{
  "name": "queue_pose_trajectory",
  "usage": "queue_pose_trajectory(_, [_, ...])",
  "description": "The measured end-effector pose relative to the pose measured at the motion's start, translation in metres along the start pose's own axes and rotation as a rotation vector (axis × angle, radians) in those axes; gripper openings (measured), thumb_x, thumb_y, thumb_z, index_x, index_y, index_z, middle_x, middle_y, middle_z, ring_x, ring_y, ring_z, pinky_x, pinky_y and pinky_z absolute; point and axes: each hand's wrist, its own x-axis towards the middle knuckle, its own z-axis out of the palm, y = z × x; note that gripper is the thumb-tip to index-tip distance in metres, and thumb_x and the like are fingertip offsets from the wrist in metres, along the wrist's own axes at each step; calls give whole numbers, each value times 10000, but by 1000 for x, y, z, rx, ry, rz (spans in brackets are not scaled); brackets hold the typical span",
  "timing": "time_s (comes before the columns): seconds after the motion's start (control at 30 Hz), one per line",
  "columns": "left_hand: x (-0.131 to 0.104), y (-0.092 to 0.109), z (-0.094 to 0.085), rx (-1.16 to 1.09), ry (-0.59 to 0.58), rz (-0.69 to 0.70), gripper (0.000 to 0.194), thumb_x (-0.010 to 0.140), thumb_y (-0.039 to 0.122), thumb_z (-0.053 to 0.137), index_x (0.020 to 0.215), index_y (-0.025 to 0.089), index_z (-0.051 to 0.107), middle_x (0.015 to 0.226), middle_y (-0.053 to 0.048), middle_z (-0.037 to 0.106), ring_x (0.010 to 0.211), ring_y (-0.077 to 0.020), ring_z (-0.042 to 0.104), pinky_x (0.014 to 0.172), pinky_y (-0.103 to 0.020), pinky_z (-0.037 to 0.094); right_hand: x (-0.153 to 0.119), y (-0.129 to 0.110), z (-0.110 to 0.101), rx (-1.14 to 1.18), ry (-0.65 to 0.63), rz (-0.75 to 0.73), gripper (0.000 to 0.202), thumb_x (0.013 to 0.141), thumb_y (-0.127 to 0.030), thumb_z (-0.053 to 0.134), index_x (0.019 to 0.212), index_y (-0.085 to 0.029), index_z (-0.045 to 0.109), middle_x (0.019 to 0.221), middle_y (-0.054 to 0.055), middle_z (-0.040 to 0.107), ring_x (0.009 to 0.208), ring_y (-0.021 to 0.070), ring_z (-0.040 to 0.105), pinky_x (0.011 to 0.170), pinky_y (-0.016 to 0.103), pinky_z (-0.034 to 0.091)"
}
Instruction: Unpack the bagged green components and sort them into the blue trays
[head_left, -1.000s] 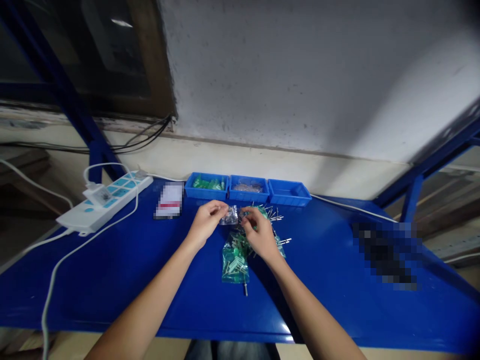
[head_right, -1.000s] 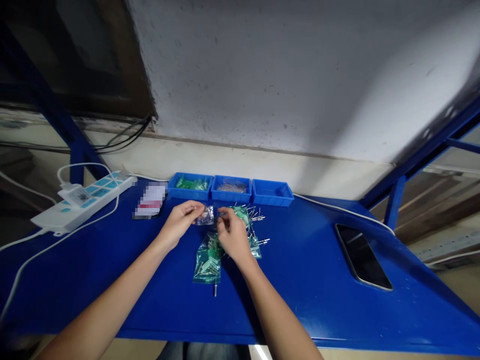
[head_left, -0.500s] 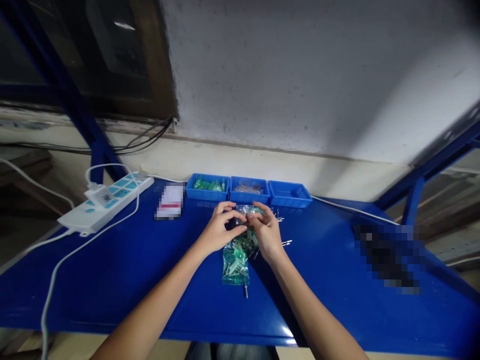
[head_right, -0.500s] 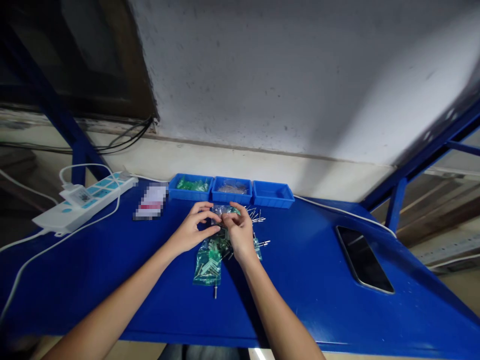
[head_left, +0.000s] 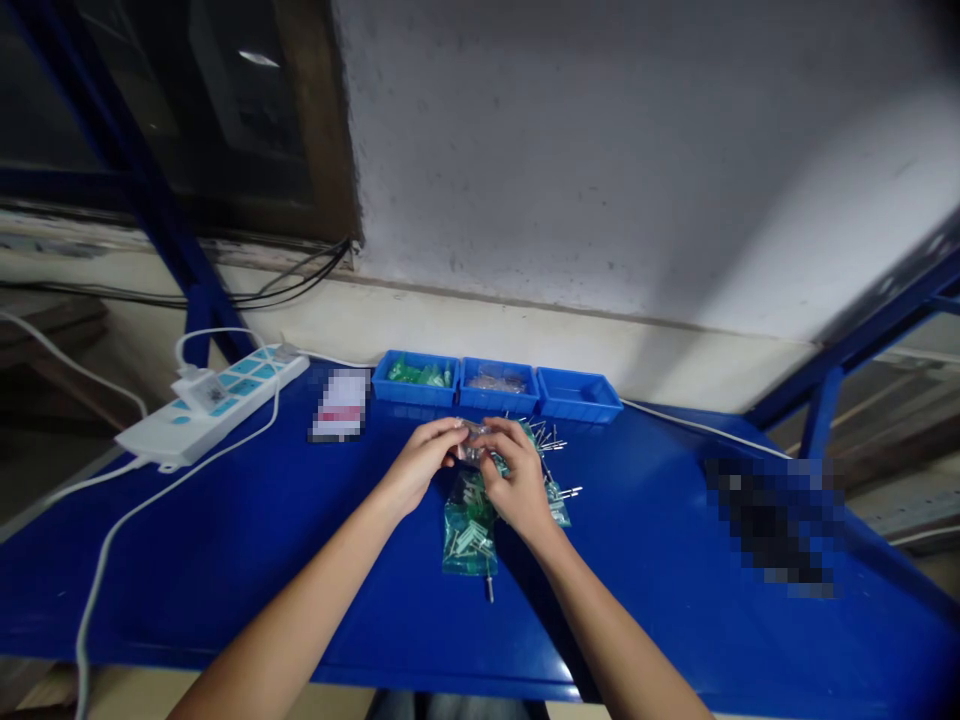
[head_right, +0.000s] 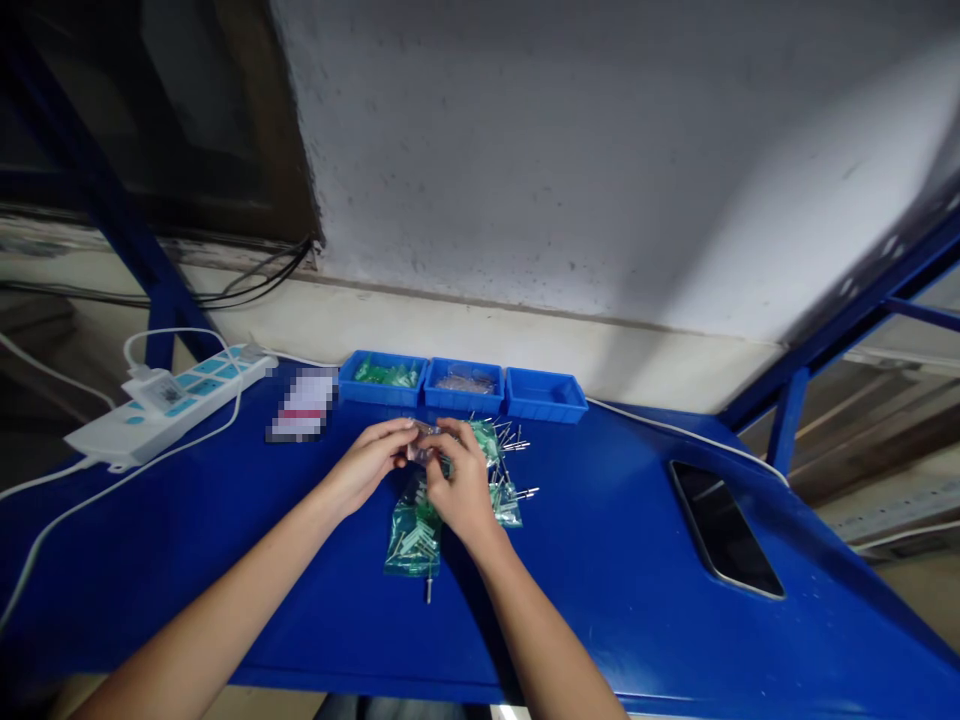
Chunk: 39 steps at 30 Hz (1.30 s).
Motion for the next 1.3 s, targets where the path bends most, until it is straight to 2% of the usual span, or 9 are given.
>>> queue_pose_trajectory(0.13, [2, 0, -2, 96, 149, 116, 249, 759, 338, 590, 932, 166, 642, 807, -31, 651, 715, -137, 579, 591, -221, 387, 1, 4, -1, 35, 12, 156, 346, 721, -105, 431, 993, -204, 620, 835, 37, 623, 784, 189, 585, 695, 300, 453])
queue_pose_trajectory(0.23, [1, 1, -1, 200, 208, 234, 237, 780, 317, 569, 957, 178, 641, 908, -51, 662, 825, -177, 598, 637, -244, 423, 0, 6, -3, 101, -3, 297, 273, 702, -131, 404, 836, -203, 630, 563, -30, 524, 535, 153, 486, 546, 266, 378])
queue_pose_trajectory(0.43, [-6, 1, 6, 501, 187, 609, 129, 788, 171, 550, 813, 203, 672, 1030, -64, 541, 973, -191, 545, 785, -305, 463, 0, 3, -2, 257, 119, 340, 203, 662, -171, 371, 550, -206, 536, 540, -13, 475, 532, 147, 429, 534, 269, 333])
queue_pose_trajectory(0.63, [-5, -2, 5, 543, 154, 680, 204, 771, 89, 513, 743, 201, 681, 1104, -62, 468, 972, -175, 511, 903, -356, 430, 7, 2, -1, 614, -13, 516, 155, 617, -240, 419, 651, -196, 564, 592, 4, 501, 557, 159, 480, 545, 288, 393])
queue_pose_trajectory(0.73, [-5, -1, 4, 547, 100, 668, 266, 753, 47, 468, 703, 198, 682, 1083, -55, 489, 959, -171, 520, 894, -344, 434, 9, 4, -2, 708, -57, 541, 159, 694, -321, 486, 721, -192, 574, 602, -1, 526, 532, 147, 483, 525, 277, 390])
queue_pose_trajectory(1.0, [-8, -5, 12, 622, -232, 453, 319, 809, 113, 442, 1029, 216, 648, 919, -46, 600, 799, -154, 557, 726, -261, 436, 11, 14, -11, 382, 227, 420, 120, 722, -293, 591, 763, -181, 572, 688, -3, 572, 631, 139, 531, 601, 257, 424])
queue_pose_trajectory(1.07, [-7, -7, 13, 565, -224, 375, 225, 843, 240, 473, 951, 199, 666, 893, -50, 618, 801, -168, 558, 698, -262, 425, 11, 14, -13, 334, 222, 368, 79, 741, -261, 567, 764, -186, 561, 721, 6, 577, 669, 148, 548, 634, 269, 441])
queue_pose_trajectory(1.17, [-5, -8, 13, 339, -172, 170, 381, 867, 468, 418, 885, 170, 656, 826, -50, 634, 740, -164, 563, 619, -246, 406, 10, 10, -13, 247, 157, 216, 31, 749, -199, 534, 734, -196, 561, 826, 35, 585, 806, 181, 575, 727, 315, 461])
queue_pose_trajectory(1.3, [-3, -5, 9, 71, -95, 54, 381, 833, 489, 465, 851, 149, 636, 764, -38, 630, 685, -138, 565, 589, -222, 390, 5, 6, -8, 28, 116, 20, 122, 743, -141, 521, 688, -209, 607, 1025, 73, 526, 1057, 233, 505, 901, 399, 412])
